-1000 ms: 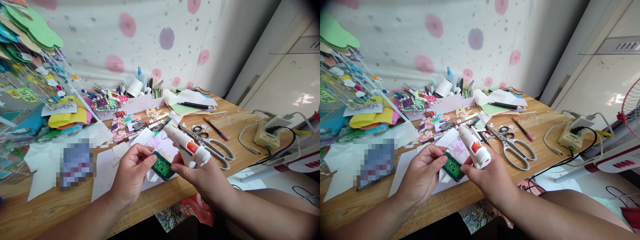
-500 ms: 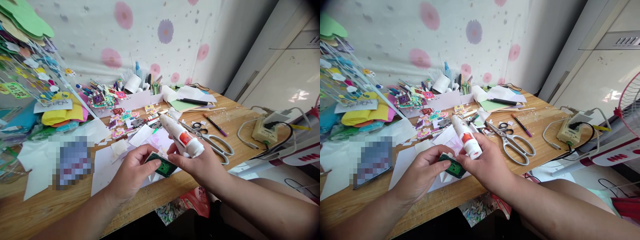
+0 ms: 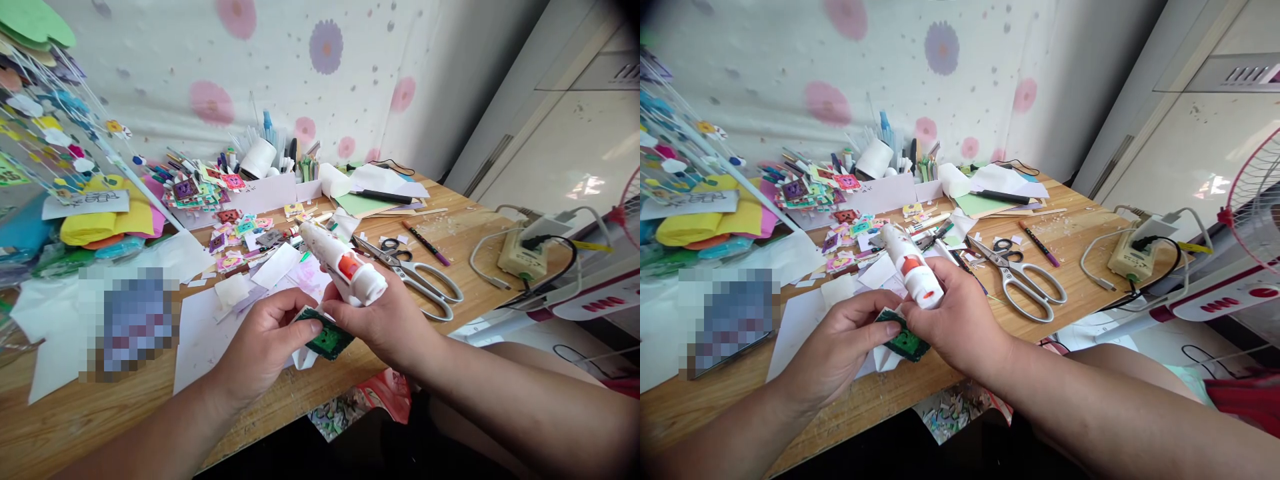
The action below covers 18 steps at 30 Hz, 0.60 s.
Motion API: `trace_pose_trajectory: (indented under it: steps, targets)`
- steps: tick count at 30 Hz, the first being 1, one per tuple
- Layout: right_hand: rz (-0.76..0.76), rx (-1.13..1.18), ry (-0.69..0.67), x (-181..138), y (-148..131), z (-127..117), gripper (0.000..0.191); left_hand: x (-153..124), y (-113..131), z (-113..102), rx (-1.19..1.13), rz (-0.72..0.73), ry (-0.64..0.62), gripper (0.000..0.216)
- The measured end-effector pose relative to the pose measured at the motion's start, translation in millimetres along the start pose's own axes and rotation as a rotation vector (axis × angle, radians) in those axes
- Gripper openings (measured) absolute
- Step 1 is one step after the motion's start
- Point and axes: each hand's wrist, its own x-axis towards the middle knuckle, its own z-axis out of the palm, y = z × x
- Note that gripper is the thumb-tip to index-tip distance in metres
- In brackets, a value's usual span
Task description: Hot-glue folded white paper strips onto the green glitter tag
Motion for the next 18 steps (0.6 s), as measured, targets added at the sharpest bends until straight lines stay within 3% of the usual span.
trace_pose_trajectory:
  steps: [8, 13, 18]
  targets:
    - [0.007, -0.015, -0.03, -0.3, 0.6, -4.0, 0.013, 1.0, 4.8, 4.8, -0.108, -0.032, 0.062, 0.003]
    - [0.007, 0.024, -0.048, -1.8, 2.3, -12.0, 0.024, 2.7, 7.9, 6.4, -0.215, -0.038, 0.143, 0.003]
    - [0.061, -0.06, -0.03, -4.1, 7.8, -13.2, 0.021, 2.6, 6.8, 8.7, -0.295, -0.045, 0.21, 0.012]
